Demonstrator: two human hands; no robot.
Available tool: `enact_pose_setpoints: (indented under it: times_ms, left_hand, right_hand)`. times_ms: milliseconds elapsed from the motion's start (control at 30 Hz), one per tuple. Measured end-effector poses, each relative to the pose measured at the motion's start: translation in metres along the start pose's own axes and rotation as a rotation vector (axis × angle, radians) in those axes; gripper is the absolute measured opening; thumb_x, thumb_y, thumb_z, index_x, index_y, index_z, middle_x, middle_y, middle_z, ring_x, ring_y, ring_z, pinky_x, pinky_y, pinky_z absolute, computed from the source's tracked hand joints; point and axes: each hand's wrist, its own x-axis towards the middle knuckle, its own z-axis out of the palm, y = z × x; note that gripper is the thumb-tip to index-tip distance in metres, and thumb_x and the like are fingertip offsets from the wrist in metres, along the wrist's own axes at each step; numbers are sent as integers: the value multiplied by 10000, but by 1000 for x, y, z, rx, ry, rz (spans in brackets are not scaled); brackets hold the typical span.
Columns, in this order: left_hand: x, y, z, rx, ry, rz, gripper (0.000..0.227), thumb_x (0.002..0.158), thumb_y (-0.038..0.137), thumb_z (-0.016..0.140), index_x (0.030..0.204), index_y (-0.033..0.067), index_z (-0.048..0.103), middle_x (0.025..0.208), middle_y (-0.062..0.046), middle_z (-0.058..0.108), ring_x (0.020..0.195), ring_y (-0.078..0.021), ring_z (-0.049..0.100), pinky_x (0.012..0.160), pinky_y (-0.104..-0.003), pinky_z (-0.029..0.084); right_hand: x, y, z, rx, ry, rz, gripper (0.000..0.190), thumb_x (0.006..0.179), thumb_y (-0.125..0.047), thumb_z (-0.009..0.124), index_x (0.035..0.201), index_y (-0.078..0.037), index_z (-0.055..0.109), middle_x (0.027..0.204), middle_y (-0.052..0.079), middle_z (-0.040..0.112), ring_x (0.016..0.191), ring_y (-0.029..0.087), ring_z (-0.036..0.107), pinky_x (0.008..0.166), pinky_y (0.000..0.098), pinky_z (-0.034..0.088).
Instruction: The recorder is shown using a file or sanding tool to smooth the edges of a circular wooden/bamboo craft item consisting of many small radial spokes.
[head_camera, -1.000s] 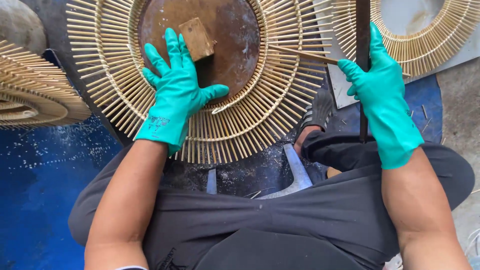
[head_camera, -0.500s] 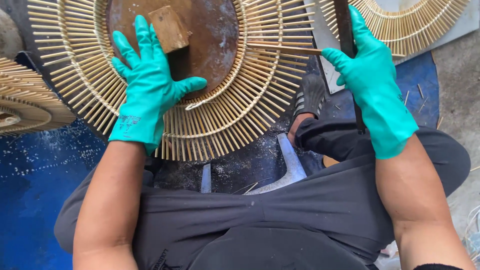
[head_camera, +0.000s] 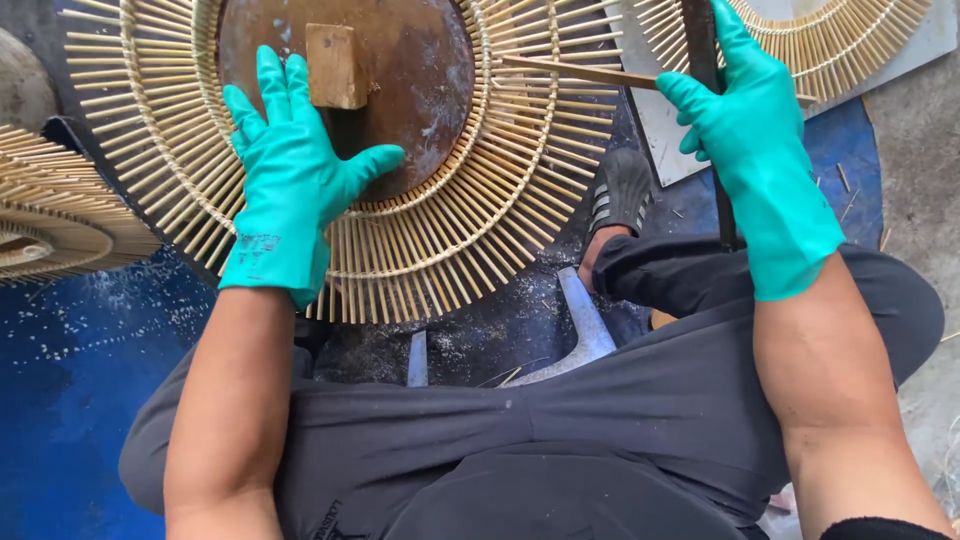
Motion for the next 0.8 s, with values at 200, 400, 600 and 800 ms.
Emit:
enact_pose_setpoints:
  times_ms: [200,400,600,800]
  left_hand:
    - [0,21,-13,-123,-5,-196,1445,618,694,954,1664,6,233,1725,-181,101,1532,-563,59,1208,-726,161]
    - [3,12,-9,-137,5,-187,1463,612,680,981,1674,14,228,1731,-178,90,1542,-549,42,1203,-745,141]
    - [3,0,-5,-106,-18,-143,1420,647,685,919,1700,65,195,1753,-161,92,1554,-556,39,1227,-740,142]
    - [7,-6,-4,-79,-60,-153,1422,724,726,924,1717,94,126,1765,-156,114,1573,-551,28,1240,-740,130]
  right_hand:
    - [5,6,9,88,-74,-36,730,1043,-202,793,1668,-242,417,846,46,672,565,103,617,455,284,493]
    - [1,-2,0,24,-51,-60,649,1060,-215,798,1635,-218,499,861,57,672,582,111,619,459,286,490]
    - [-1,-14,2,1,-22,-113,494,981,-234,794,1429,-128,614,865,77,684,576,102,617,467,268,510]
    - [-1,-3,4,-106,-15,-153,333,1046,-260,808,1109,41,681,820,109,703,584,166,672,475,290,506]
